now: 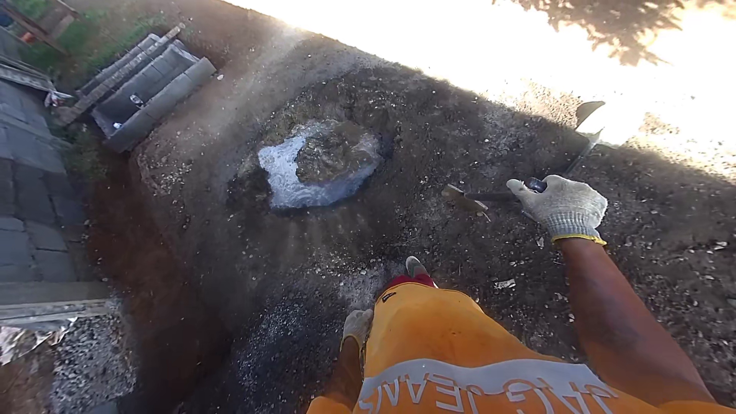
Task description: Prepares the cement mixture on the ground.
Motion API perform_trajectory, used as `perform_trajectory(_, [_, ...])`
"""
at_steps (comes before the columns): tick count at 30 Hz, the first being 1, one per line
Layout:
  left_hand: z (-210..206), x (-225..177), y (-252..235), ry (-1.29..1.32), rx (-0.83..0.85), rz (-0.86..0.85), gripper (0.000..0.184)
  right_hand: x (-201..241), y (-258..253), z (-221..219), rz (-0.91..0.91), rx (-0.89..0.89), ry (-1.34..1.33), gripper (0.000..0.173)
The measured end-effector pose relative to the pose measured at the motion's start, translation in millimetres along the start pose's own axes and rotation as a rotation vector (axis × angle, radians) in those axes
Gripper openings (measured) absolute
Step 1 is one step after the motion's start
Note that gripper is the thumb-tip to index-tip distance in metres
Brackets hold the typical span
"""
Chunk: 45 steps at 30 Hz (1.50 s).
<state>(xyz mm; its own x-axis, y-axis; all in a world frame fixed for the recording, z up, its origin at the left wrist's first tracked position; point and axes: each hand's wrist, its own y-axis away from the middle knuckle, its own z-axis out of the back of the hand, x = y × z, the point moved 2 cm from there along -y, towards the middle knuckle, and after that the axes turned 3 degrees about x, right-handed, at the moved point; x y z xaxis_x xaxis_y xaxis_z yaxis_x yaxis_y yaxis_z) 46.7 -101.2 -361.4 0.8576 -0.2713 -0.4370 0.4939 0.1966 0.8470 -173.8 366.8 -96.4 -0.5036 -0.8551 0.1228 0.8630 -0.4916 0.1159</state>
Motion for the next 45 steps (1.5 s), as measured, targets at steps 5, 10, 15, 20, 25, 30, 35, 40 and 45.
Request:
perform_trajectory(5, [0,-6,-1,-0.026,0.008,-0.003,0.039,-1,-4,3,-0.008,-0.009,0.004,0.091])
perform_trajectory(10, [0,-6,-5,-0.056,0.003,-0.006,0.040,1,-4,10,-0.004,-0.015,-0.016,0.088])
perform_trajectory(15, [-1,-14,0,-0.109,0.007,-0.010,0.039,-3,-11,13,-0.035,0.005,-0.026,0.085])
perform_trajectory(20, [-2,-18,-2,-0.125,-0.003,-0.037,0.037,-8,-15,20,-0.024,0.007,-0.035,0.082])
perform_trajectory(25, [-2,-20,-4,-0.155,0.000,-0.024,0.039,-13,-15,22,-0.016,0.013,-0.048,0.078])
perform_trajectory(30, [-3,-26,-1,-0.110,0.003,-0.027,0.038,-16,-15,21,-0.041,0.030,-0.048,0.080])
perform_trajectory(35, [-1,-30,0,-0.122,-0.006,-0.025,0.040,-16,-17,20,-0.050,0.026,-0.049,0.081])
perform_trajectory(40, [1,-34,3,-0.163,-0.002,-0.041,0.041,-19,-20,16,-0.045,0.011,-0.048,0.084])
perform_trajectory(45, [0,-36,4,-0.110,-0.004,-0.028,0.038,-20,-18,14,-0.049,0.016,-0.047,0.085])
